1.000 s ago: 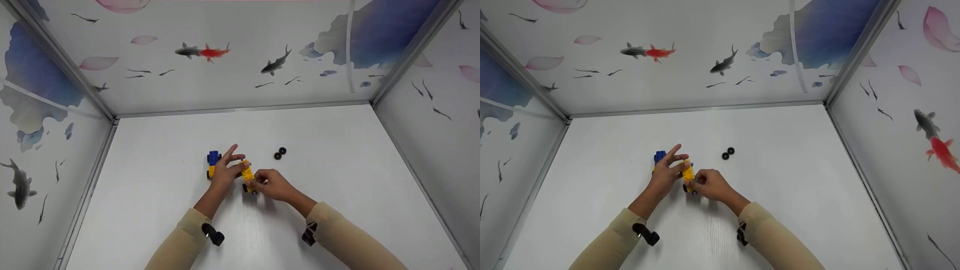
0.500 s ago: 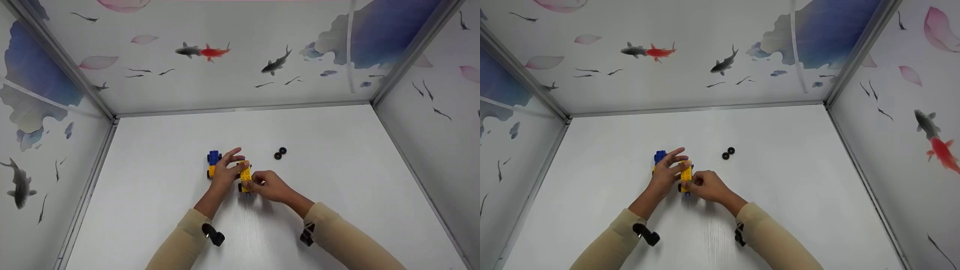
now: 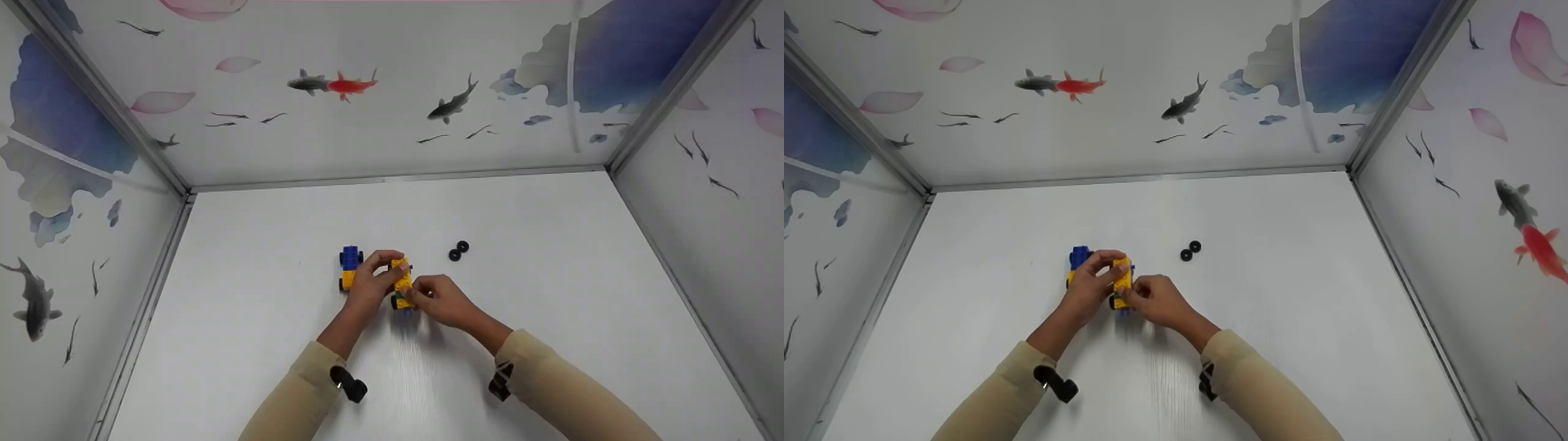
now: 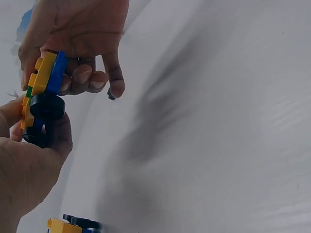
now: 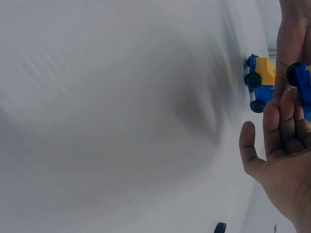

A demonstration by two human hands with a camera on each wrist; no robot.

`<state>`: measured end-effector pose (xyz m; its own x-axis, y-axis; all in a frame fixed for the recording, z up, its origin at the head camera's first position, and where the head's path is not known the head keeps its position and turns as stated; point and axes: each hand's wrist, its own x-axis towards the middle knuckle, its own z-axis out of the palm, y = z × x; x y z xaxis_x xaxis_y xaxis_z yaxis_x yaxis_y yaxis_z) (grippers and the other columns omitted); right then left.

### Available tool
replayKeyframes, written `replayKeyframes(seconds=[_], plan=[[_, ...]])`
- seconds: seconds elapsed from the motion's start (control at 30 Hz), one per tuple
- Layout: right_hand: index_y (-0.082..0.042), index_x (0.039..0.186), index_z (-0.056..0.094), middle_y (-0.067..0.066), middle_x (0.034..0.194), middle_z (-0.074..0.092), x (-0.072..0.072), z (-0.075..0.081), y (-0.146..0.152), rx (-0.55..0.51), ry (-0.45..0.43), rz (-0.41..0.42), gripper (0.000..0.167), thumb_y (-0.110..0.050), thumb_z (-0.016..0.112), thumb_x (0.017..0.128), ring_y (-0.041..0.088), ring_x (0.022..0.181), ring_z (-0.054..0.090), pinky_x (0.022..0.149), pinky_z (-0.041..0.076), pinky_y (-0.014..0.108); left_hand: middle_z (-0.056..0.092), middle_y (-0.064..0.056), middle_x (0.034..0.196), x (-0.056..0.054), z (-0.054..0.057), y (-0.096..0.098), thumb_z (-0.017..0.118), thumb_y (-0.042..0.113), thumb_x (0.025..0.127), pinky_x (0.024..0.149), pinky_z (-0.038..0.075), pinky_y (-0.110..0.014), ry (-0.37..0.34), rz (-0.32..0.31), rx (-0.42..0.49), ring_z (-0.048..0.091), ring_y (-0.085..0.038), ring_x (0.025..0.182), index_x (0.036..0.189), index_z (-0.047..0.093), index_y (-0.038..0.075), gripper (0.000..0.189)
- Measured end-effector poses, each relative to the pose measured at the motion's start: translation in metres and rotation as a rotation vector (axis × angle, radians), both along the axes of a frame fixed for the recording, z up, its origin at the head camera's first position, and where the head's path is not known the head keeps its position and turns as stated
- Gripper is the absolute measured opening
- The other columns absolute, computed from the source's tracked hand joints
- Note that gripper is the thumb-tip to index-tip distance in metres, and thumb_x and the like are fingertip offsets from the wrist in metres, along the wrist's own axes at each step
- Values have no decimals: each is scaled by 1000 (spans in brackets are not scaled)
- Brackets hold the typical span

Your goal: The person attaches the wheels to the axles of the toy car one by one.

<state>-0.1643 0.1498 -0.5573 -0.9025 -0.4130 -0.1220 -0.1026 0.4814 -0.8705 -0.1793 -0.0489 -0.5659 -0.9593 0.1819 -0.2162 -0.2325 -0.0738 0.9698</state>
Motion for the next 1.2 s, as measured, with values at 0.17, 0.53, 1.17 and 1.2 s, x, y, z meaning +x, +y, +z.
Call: replayKeyframes(seconds=[0.17,0.53,1.17,1.2], plan=[[-12,85,74,0,87,72,-2,-3,2,-31,-9,-59,36,-33,63,113,13,77,55,64,44,26,59,-9,151,3,0,-1,74,39,107,121,55,-45,-31,-79,-19,61,-26,135,146,67,35,39],[-10,89,75,0,89,70,-8,-5,4,-34,-15,-135,33,-32,65,111,15,82,56,68,46,28,64,-13,149,7,-1,-4,62,34,115,116,59,-47,-8,-184,38,70,-26,128,164,53,35,50],[-13,104,79,0,97,77,-6,-5,15,16,19,-35,32,-46,75,105,14,86,63,76,51,30,61,-11,154,3,0,-7,70,36,111,110,63,-43,1,-136,32,65,-26,133,155,61,30,46],[-13,107,80,1,100,78,-7,-5,16,22,18,-20,31,-44,77,104,14,88,64,79,53,31,61,-11,154,3,0,-7,71,34,110,109,63,-43,0,-127,31,65,-26,133,155,61,31,46]])
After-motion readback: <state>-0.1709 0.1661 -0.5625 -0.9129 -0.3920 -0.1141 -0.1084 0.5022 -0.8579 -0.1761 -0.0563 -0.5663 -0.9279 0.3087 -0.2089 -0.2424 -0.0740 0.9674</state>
